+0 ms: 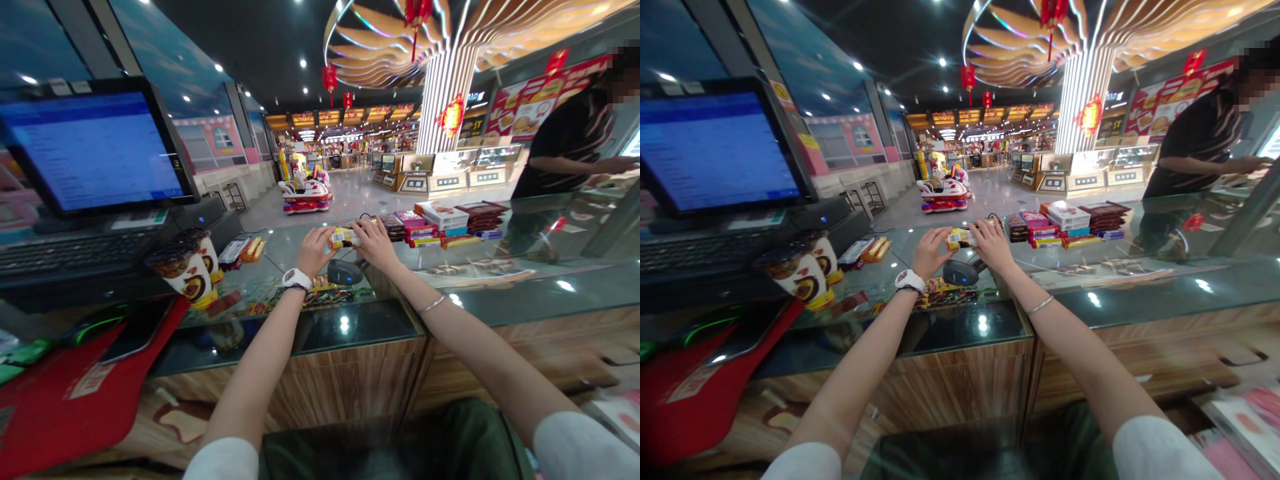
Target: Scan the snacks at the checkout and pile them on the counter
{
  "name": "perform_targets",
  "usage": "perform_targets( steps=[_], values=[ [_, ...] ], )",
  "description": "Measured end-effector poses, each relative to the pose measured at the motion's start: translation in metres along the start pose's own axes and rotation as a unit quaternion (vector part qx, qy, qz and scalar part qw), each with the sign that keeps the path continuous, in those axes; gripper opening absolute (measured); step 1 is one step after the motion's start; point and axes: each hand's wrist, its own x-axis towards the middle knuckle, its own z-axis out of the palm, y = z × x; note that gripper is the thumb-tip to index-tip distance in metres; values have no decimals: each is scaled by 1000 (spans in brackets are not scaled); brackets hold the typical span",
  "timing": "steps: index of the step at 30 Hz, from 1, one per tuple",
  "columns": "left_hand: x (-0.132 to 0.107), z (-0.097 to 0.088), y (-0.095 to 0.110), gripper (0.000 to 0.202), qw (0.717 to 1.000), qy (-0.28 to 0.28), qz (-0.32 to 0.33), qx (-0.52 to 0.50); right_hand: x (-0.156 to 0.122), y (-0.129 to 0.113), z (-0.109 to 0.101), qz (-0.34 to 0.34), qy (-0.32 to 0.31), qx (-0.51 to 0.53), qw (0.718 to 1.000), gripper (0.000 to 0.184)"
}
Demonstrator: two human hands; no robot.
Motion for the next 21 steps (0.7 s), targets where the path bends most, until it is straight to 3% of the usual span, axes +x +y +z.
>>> perform_targets(
  steps=[12,18,21],
  values=[
    [-2,0,3,43,1000,0,-8,21,1,0,3,4,-4,9,1000,63],
    [-4,-2,-7,41,999,4,-29,37,13,3,-20,-11,29,125,992,59],
    [-4,-1,-14,40,998,10,-44,44,7,8,-26,-52,-12,191,980,54]
  ],
)
